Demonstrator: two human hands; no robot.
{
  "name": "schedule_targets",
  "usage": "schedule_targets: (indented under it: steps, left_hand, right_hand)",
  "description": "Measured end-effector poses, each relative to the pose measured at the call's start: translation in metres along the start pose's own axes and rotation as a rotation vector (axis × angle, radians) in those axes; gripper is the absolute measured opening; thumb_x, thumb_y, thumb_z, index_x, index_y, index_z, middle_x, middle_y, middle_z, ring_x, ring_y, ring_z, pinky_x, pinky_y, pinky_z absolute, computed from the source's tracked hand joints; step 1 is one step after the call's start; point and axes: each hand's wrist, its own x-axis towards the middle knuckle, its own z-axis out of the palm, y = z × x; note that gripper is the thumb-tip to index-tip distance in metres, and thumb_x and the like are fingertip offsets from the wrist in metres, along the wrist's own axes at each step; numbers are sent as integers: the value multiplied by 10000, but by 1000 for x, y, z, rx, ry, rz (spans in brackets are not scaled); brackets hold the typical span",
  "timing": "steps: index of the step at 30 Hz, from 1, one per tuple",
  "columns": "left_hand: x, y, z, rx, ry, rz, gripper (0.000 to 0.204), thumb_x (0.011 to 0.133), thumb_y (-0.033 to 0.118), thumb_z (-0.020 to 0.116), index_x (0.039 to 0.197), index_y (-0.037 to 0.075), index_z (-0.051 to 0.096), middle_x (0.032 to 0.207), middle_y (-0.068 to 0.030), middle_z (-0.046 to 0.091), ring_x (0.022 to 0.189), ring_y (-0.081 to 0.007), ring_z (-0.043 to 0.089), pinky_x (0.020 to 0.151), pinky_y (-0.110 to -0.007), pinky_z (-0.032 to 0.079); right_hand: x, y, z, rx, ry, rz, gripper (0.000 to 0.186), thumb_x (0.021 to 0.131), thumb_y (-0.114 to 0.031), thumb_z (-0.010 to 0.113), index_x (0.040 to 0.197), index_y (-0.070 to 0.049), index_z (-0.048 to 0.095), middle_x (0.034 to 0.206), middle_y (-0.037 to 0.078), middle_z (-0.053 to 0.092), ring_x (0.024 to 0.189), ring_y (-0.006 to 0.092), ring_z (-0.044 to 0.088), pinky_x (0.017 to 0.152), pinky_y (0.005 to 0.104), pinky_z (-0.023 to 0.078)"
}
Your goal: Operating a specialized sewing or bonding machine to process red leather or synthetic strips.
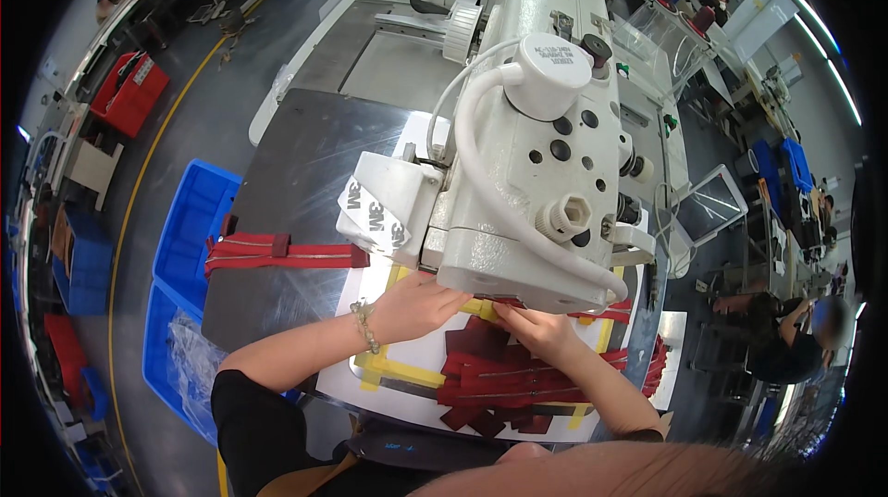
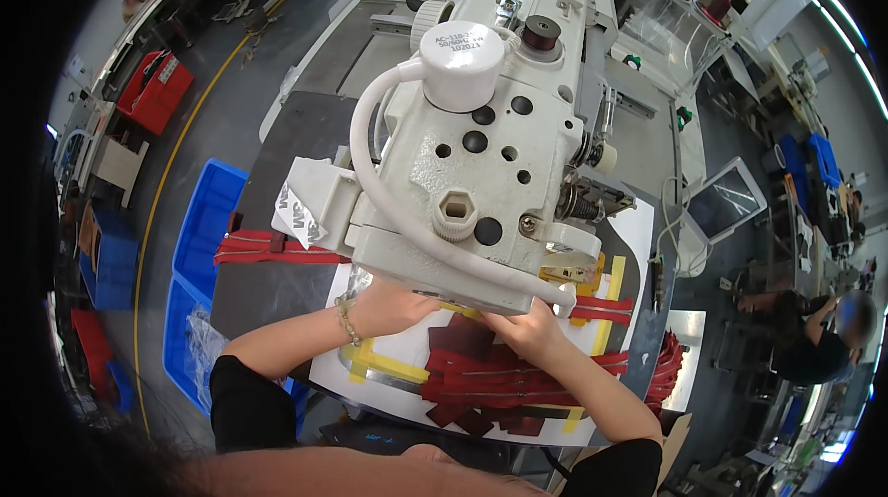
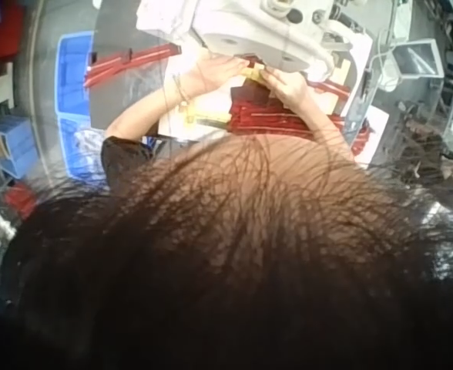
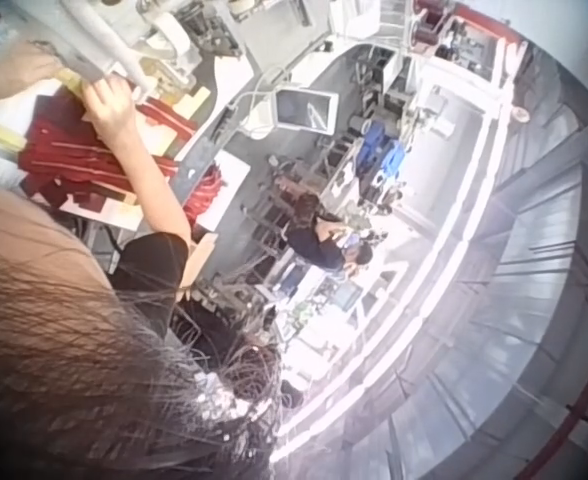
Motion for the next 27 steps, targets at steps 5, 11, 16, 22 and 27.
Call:
schedule_targets:
  steps: [5,11,16,22,27]
  left_hand:
    - [5,6,-5,85,38,12,291,798,145,561,1063,55,642,991,24,609,938,-102,576,757,-288,432]
    - [6,7,-6,142,31,34,317,811,156,547,1105,62,619,1005,23,599,939,-104,575,759,-286,424]
    - [5,0,-4,-9,-10,15,382,842,168,518,1219,117,556,1069,36,585,958,-98,573,761,-284,407]
    - [6,3,-3,-100,-185,-81,381,865,151,488,1243,124,534,1163,36,574,1033,-136,554,816,-363,404]
    - [8,2,-5,-93,-195,-83,369,867,142,486,1233,131,533,1224,29,556,1042,-156,550,841,-393,401]
  right_hand:
    - [2,-3,-2,14,-4,24,288,714,-63,698,999,-28,665,917,84,650,888,277,636,785,379,521]
    - [-1,-2,2,5,-10,22,295,693,-56,669,985,-23,656,929,83,640,867,266,628,759,365,516]
    - [2,-7,2,13,16,49,261,696,-43,653,956,-23,649,925,78,631,824,254,617,715,353,505]
    - [6,-19,0,-51,2,108,334,686,-114,708,997,-28,622,947,70,614,830,238,594,706,334,481]
    - [13,-34,1,-81,-58,246,439,697,-161,743,1098,-42,613,1010,86,591,882,238,589,770,351,487]
